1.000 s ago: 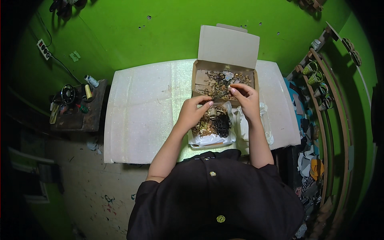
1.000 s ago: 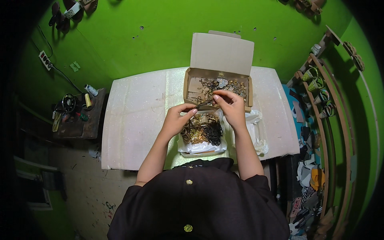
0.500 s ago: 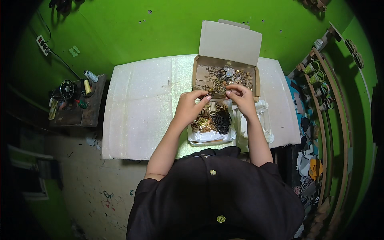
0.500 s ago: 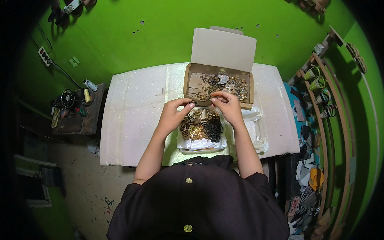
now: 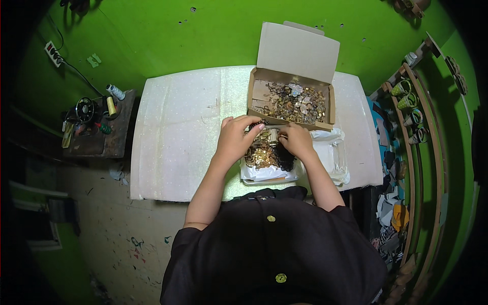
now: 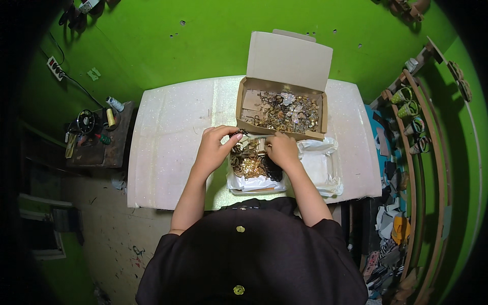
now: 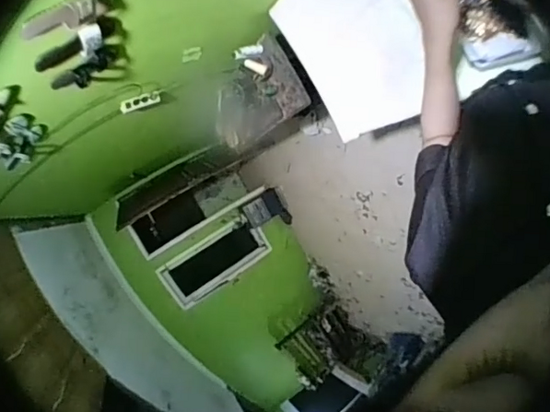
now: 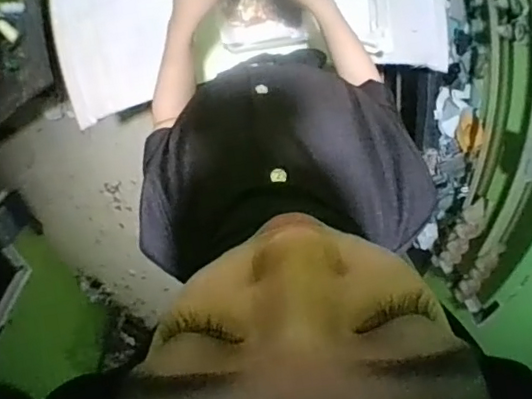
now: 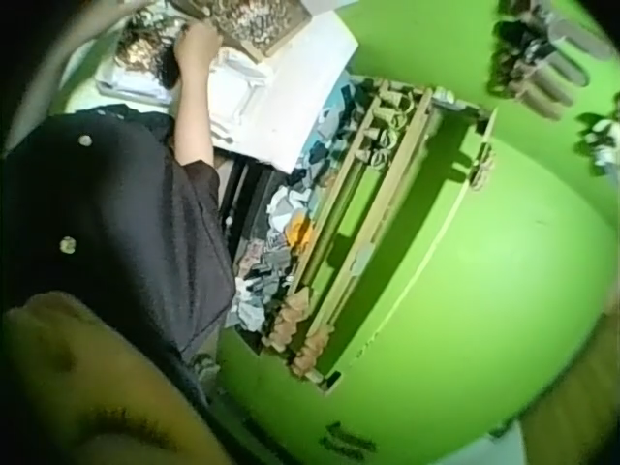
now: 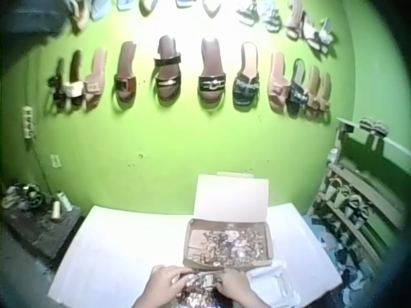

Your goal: Sorting various small metal shoe accessories like buckles and eyelets into separate containers.

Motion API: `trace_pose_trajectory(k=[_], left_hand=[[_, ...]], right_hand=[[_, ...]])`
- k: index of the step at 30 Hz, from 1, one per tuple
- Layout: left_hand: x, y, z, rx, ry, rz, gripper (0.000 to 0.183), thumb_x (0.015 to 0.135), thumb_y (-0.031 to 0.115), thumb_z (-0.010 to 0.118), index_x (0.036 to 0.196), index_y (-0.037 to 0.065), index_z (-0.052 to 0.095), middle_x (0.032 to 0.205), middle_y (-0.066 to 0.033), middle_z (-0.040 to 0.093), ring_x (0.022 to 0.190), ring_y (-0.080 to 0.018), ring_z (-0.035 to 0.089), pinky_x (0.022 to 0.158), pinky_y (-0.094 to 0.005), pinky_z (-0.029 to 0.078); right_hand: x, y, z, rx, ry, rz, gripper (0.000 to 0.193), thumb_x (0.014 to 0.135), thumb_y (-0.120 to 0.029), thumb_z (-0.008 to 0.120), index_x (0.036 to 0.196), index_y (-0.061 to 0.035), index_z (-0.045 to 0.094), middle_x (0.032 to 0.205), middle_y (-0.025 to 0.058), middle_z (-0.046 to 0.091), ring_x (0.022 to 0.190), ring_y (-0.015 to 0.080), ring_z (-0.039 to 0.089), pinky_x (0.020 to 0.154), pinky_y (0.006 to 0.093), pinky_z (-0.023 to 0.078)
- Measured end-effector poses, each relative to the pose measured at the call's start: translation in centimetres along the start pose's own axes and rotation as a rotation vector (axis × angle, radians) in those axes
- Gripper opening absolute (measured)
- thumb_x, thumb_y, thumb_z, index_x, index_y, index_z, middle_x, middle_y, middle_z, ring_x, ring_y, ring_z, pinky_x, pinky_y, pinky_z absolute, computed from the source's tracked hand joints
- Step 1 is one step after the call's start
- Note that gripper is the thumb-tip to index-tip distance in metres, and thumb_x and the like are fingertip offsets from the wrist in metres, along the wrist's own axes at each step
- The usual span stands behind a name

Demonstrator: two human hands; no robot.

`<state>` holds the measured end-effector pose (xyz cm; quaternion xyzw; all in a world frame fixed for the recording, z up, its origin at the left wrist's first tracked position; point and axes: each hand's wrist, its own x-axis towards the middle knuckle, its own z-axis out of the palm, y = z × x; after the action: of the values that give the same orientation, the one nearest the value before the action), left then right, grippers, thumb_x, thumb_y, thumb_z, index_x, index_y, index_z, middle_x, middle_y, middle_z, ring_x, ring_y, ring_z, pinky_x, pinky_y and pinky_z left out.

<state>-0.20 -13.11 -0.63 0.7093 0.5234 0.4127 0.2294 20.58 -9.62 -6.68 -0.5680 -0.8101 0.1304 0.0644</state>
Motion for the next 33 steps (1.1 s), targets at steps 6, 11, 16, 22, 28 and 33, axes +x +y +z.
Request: trace_pose_trajectory(k=[6,11,16,22,28,33], left_hand=[[-0.6,-0.1,-0.4,0.134,0.002,-0.062,0.021,0.081,0.025,0.064,0.09,0.007,0.068,0.101,-0.0075,0.06,0.101,-0.0223,0.054,0.097,-0.0407,0.026],[-0.7,-0.2,-0.5,0.203,0.009,-0.099,0.018,0.081,0.027,0.064,0.089,0.011,0.069,0.117,-0.0066,0.052,0.116,-0.0243,0.044,0.103,-0.051,0.012],[-0.8,-0.6,0.0,0.215,-0.006,-0.127,0.018,0.08,0.028,0.064,0.089,0.014,0.07,0.126,-0.0067,0.047,0.128,-0.0265,0.034,0.101,-0.0604,0.002],[-0.8,-0.4,0.5,0.204,-0.041,-0.135,0.018,0.08,0.029,0.064,0.09,0.015,0.07,0.128,-0.007,0.047,0.129,-0.0268,0.032,0.101,-0.0608,0.001],[-0.8,-0.2,0.9,0.2,-0.067,-0.128,0.019,0.08,0.029,0.065,0.09,0.014,0.07,0.127,-0.0069,0.047,0.129,-0.0265,0.032,0.1,-0.0609,0.001],[-0.9,-0.2,0.4,0.206,-0.062,-0.134,0.019,0.08,0.029,0.065,0.09,0.014,0.07,0.127,-0.0066,0.047,0.128,-0.0265,0.032,0.1,-0.0612,0.002]], right_hand=[[1.8,-0.2,4.4,-0.111,0.125,-0.091,0.012,0.072,-0.016,0.066,0.084,-0.0165,0.069,0.088,0.0057,0.057,0.091,0.0235,0.055,0.08,0.0409,0.037],[1.7,0.4,4.8,-0.02,0.169,-0.052,0.011,0.076,-0.018,0.063,0.086,-0.0146,0.068,0.088,0.0055,0.057,0.092,0.0239,0.055,0.08,0.0417,0.036],[0.1,0.1,0.6,0.204,0.146,0.023,0.014,0.077,-0.019,0.061,0.088,-0.013,0.066,0.093,0.0046,0.058,0.096,0.0232,0.053,0.083,0.0402,0.033],[-3.0,1.2,-2.3,0.146,0.204,-0.012,0.012,0.074,-0.018,0.062,0.084,-0.0127,0.066,0.097,0.0038,0.057,0.101,0.0229,0.049,0.091,0.0484,0.025],[-1.7,2.1,1.7,0.084,0.303,0.106,0.015,0.073,-0.016,0.062,0.087,-0.0141,0.067,0.099,0.0039,0.055,0.107,0.024,0.045,0.092,0.0553,0.023],[1.5,1.6,4.4,-0.059,0.373,0.081,0.018,0.069,-0.019,0.07,0.087,-0.017,0.068,0.115,0.0071,0.049,0.116,0.027,0.038,0.095,0.0597,0.017]])
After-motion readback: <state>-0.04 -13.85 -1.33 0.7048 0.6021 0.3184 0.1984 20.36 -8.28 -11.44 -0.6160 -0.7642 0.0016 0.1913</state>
